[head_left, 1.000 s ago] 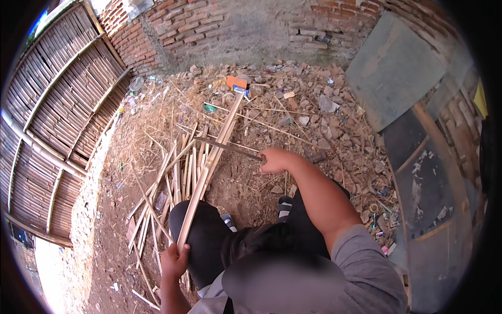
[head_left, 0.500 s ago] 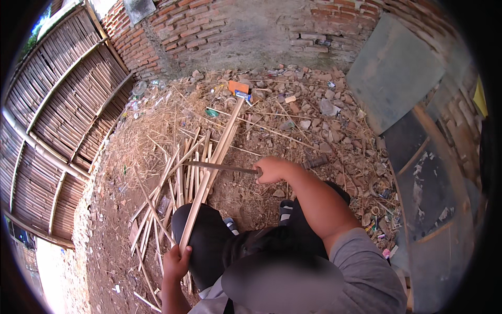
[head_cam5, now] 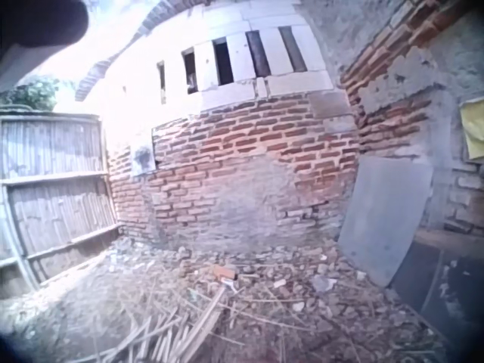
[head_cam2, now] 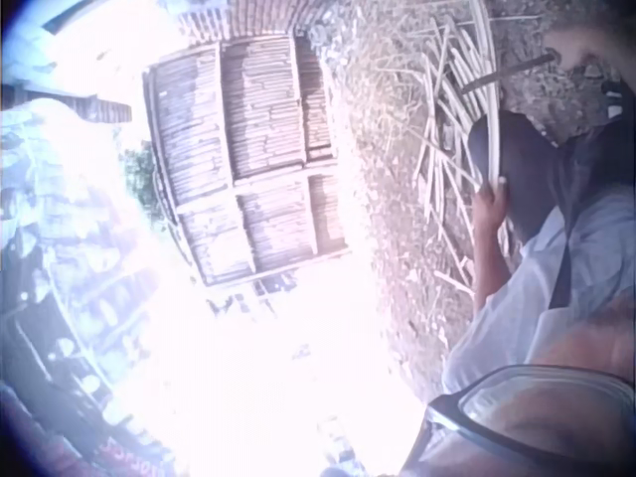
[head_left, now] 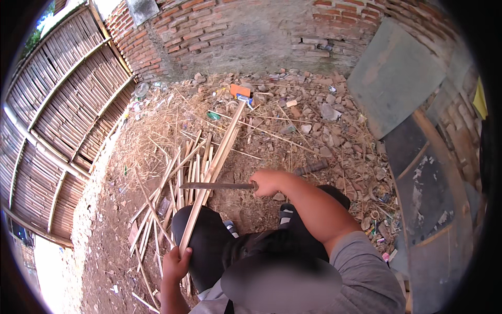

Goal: The person splits a bamboo stick using a blade while sitting on the ground.

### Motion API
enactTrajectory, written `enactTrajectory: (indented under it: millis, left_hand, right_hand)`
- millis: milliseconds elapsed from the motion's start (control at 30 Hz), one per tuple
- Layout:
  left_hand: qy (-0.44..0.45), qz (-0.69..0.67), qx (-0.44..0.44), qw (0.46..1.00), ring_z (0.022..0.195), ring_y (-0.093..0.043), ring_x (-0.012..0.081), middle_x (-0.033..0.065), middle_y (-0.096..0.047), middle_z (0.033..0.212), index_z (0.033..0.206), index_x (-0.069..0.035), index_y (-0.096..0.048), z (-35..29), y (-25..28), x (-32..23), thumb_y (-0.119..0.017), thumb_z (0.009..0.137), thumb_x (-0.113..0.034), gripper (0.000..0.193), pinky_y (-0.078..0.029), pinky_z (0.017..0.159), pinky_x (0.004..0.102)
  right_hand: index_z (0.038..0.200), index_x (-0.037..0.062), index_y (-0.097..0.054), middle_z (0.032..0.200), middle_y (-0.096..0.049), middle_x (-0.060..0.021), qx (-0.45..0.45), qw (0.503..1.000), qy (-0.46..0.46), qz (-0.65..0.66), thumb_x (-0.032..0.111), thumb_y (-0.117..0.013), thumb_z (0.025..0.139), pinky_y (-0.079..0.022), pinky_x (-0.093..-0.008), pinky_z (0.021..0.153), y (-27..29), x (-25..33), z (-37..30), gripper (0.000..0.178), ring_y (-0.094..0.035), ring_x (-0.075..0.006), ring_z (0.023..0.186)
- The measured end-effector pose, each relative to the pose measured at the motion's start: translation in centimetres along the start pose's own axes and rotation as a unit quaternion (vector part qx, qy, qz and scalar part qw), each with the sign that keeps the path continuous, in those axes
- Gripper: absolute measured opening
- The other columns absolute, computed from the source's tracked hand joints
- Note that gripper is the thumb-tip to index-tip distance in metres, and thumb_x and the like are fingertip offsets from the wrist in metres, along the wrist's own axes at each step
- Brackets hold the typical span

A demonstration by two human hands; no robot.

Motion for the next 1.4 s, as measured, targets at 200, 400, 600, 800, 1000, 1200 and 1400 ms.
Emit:
enactTrajectory:
  millis: [200,400,600,800,1000,1200,1400]
  left_hand:
    - [-0.002,-0.01,-0.007,1.0,0.071,-0.067,0.0426,0.0246,-0.065,0.07,0.082,0.003,-0.064,-0.2,0.3,-0.5,-0.067,0.09,-0.042,0.045,-0.05,0.064,0.0485]
    - [-0.011,0.005,-0.01,1.0,0.07,-0.067,0.0422,0.0244,-0.064,0.069,0.082,0.003,-0.064,0.0,0.1,-0.2,-0.068,0.09,-0.043,0.046,-0.05,0.063,0.0482]
    - [-0.002,-0.027,-0.007,1.0,0.068,-0.066,0.042,0.0242,-0.063,0.068,0.08,0.003,-0.063,-0.1,0.0,0.1,-0.069,0.09,-0.043,0.047,-0.048,0.061,0.0474]
    - [-0.008,-0.022,-0.017,1.0,0.067,-0.065,0.0426,0.0243,-0.063,0.067,0.078,0.002,-0.061,-0.1,0.0,0.0,-0.069,0.09,-0.043,0.048,-0.047,0.06,0.0478]
    - [-0.009,-0.025,-0.017,1.0,0.066,-0.064,0.0434,0.0242,-0.061,0.066,0.075,0.002,-0.059,0.0,-0.2,0.3,-0.069,0.09,-0.044,0.049,-0.047,0.059,0.0487]
    - [-0.012,-0.018,-0.016,1.0,0.065,-0.064,0.0432,0.024,-0.061,0.065,0.075,0.002,-0.059,0.1,-0.2,0.2,-0.068,0.09,-0.044,0.05,-0.047,0.059,0.0484]
    - [-0.002,-0.029,-0.015,0.999,0.066,-0.065,0.042,0.0236,-0.062,0.066,0.078,0.003,-0.061,-0.2,0.1,-0.3,-0.068,0.09,-0.044,0.049,-0.047,0.06,0.0476]
  right_hand:
    - [0.107,0.0039,-0.069,0.093,-0.07,-0.0184,-0.075,0.991,-0.074,0.083,0.038,-0.077,0.078,-0.052,-0.0442,0.08,3.2,-4.1,-0.8,0.046,-0.068,-0.034,0.09]
    - [0.122,0.003,-0.065,0.105,-0.07,-0.0181,-0.096,0.99,-0.086,0.057,0.036,-0.077,0.077,-0.053,-0.044,0.085,3.4,-5.0,-0.7,0.057,-0.067,-0.0336,0.102]
    - [0.113,0.0089,-0.069,0.1,-0.071,-0.0162,-0.026,0.998,-0.056,0.013,0.037,-0.077,0.076,-0.052,-0.0442,0.084,1.5,-1.7,-0.4,0.047,-0.067,-0.0341,0.097]
    - [0.111,0.0074,-0.069,0.094,-0.07,-0.0164,-0.034,0.999,-0.003,0.031,0.034,-0.078,0.075,-0.052,-0.0451,0.079,1.4,-1.3,0.2,0.046,-0.068,-0.0336,0.093]
    - [0.113,0.0073,-0.069,0.096,-0.07,-0.0159,-0.07,0.993,-0.082,0.048,0.039,-0.078,0.077,-0.052,-0.0446,0.08,3.7,-4.4,-0.9,0.05,-0.067,-0.0336,0.095]
    - [0.105,0.0075,-0.07,0.095,-0.071,-0.0157,-0.106,0.989,-0.086,0.054,0.042,-0.076,0.078,-0.051,-0.0435,0.082,3.2,-5.4,-0.6,0.044,-0.068,-0.0319,0.092]
    - [0.103,0.0078,-0.07,0.091,-0.07,-0.0148,-0.081,0.99,-0.062,0.095,0.036,-0.075,0.077,-0.051,-0.0426,0.078,2.4,-4.2,0.0,0.039,-0.067,-0.0304,0.088]
Point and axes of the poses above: each hand's wrist, its own z-axis towards the middle knuckle, its own y-axis out of the back of the hand, x = y × z, the point moved 9 cm from there along z, towards the middle knuckle
